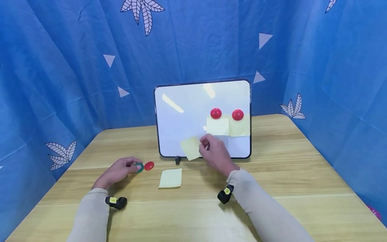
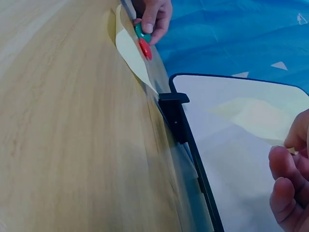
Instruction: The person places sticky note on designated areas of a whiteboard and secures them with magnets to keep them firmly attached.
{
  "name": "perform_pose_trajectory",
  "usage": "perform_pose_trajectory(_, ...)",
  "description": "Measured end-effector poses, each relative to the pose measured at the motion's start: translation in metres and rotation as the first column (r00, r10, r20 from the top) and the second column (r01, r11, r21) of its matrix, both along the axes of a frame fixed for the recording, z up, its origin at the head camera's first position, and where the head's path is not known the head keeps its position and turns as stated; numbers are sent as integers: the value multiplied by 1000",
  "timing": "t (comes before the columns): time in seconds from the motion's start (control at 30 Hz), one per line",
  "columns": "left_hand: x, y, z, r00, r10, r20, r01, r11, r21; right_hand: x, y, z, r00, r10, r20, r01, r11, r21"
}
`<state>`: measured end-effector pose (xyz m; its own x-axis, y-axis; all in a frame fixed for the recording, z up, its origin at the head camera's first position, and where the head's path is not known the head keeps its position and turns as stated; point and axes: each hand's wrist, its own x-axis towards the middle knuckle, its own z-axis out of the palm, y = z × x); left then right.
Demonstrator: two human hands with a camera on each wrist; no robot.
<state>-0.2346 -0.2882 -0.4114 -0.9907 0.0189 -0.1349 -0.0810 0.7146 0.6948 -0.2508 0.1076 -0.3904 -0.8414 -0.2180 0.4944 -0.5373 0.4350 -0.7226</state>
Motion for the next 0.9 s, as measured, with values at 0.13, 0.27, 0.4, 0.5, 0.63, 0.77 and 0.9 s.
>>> perform_pose_trajectory(0.13,-1,1,-1,1000,2,-1,-2,1000,-5,-1,3,2,1000,-18,-4,17,999,-38)
perform_pose_trajectory(0.27,-1,1,0,1000,10,2,-10,1000,-9,-1,3,3,999,-21,26,23,996,-85)
perform_pose_trajectory(0.4,-1,2,0,1000,19,13,-19,1000,-12,1,1,6,997,15,82,-2,988,-155)
perform_pose_trajectory(0.5,-1,1,2,1000,15,10,-15,1000,-13,3,-3,11,996,33,85,-17,983,-182)
perform_pose_trajectory(0.63,-2,-2,2,1000,11,2,-11,1000,-6,6,-8,17,997,40,65,-28,983,-180)
perform_pose_trajectory(0.77,-1,-4,1,1000,14,-8,-14,1000,3,8,-11,22,999,39,15,-36,982,-188)
perform_pose_trajectory(0.9,-2,-2,-3,1000,-8,-17,8,1000,12,9,-7,26,995,0,-104,-23,977,-212)
